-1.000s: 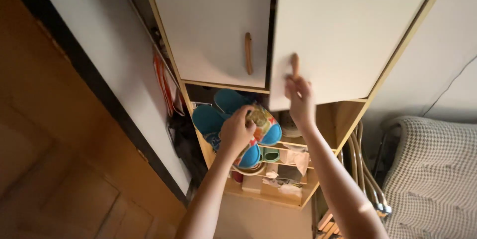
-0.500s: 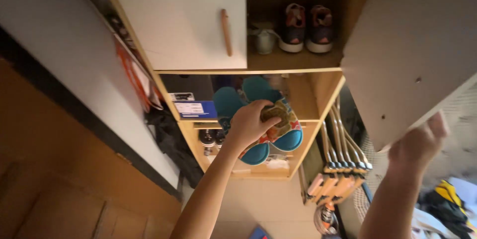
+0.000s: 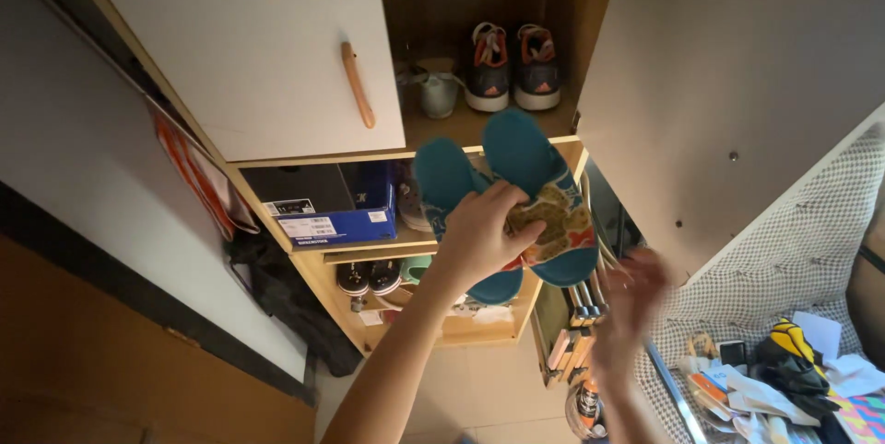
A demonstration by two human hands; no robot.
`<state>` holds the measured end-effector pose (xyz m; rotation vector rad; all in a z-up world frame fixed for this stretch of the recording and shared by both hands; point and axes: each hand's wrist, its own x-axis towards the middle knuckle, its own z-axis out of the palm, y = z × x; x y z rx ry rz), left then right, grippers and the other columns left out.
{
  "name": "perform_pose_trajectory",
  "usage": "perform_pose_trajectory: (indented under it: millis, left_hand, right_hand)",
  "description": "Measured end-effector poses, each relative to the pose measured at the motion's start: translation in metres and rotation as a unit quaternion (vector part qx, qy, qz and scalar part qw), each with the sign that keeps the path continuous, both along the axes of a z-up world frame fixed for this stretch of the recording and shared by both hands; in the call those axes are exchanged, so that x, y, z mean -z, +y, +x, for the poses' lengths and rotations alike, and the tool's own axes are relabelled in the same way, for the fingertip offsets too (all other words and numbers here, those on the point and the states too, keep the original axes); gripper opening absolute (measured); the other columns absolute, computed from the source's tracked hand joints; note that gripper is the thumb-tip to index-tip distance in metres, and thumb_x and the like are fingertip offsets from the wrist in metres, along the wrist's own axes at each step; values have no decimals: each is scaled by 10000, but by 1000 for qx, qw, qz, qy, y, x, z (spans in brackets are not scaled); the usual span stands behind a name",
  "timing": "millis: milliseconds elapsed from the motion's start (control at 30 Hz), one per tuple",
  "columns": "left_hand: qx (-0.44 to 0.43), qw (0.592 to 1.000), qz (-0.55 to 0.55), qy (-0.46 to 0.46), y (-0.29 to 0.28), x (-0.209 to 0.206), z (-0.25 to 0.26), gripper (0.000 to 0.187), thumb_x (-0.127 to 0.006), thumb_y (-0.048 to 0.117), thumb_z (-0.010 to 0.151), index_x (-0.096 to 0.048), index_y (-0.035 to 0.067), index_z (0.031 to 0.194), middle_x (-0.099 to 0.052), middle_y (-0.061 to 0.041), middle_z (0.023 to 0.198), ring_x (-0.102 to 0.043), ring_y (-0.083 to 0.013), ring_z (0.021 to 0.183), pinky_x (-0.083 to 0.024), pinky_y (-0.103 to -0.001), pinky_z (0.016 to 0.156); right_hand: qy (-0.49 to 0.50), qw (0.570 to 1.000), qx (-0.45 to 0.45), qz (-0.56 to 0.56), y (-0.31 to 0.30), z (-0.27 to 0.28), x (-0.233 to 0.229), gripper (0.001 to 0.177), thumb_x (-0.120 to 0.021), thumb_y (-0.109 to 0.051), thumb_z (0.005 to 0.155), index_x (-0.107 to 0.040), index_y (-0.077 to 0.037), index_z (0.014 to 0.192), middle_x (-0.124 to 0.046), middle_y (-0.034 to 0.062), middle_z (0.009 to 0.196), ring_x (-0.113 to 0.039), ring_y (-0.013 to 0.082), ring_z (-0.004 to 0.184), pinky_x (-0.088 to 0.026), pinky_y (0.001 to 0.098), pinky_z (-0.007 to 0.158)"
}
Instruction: Organize shoes into a cabinet and inspect items within a shoebox.
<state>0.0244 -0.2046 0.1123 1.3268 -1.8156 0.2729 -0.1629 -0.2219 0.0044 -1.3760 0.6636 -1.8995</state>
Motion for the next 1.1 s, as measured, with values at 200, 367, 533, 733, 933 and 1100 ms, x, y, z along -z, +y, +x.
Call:
perform_pose_trajectory:
  millis: [200,367,533,733,933,1100]
  left_hand:
    - [-16,999,-29,-39,-1,-4,0,312,-804,287,838,-647,64,990,-654,-86,958,-637,-301,794,-486,-428,752]
    - [-17,998,-32,44,-17,-3,16,293,-790,267,819,-656,77,996,-673,-85,967,-664,-295,823,-514,-426,764]
    - [-107,982,-26,151,3,-15,38,342,-797,312,778,-663,95,1006,-712,-83,942,-722,-291,837,-572,-410,739]
    - [-349,918,-182,51,64,-9,76,288,-780,251,771,-674,48,947,-710,-147,942,-660,-409,786,-511,-504,712]
    - [-377,910,-116,127,108,19,106,279,-760,290,819,-668,77,974,-702,-124,982,-678,-383,867,-527,-485,771]
    - [-430,890,-118,101,135,40,111,281,-763,270,800,-668,67,969,-714,-133,991,-663,-416,858,-523,-497,760]
  right_hand:
    - [-203,828,-453,262,-36,43,27,460,-599,-276,1000,-531,-105,1421,-584,70,1398,-530,266,1274,-443,515,1038]
    - [-266,711,-610,227,-42,75,3,580,-680,-293,937,-484,-133,1460,-545,66,1451,-512,300,1340,-419,579,1066]
    - [-83,758,-625,165,-101,112,1,863,-813,-43,711,-456,-189,1483,-556,50,1436,-496,262,1363,-385,506,1152]
    - [40,780,-607,146,-170,199,-56,618,-649,-30,935,-449,-10,1519,-698,163,1310,-675,256,1147,-556,392,989]
    - [109,891,-430,-99,-219,332,-71,588,-665,-46,998,-380,-5,1510,-492,80,1484,-525,191,1322,-514,353,1030]
    - [213,960,-140,-114,-146,313,-91,234,-761,-131,926,-652,-3,1089,-728,139,882,-693,223,761,-537,353,657]
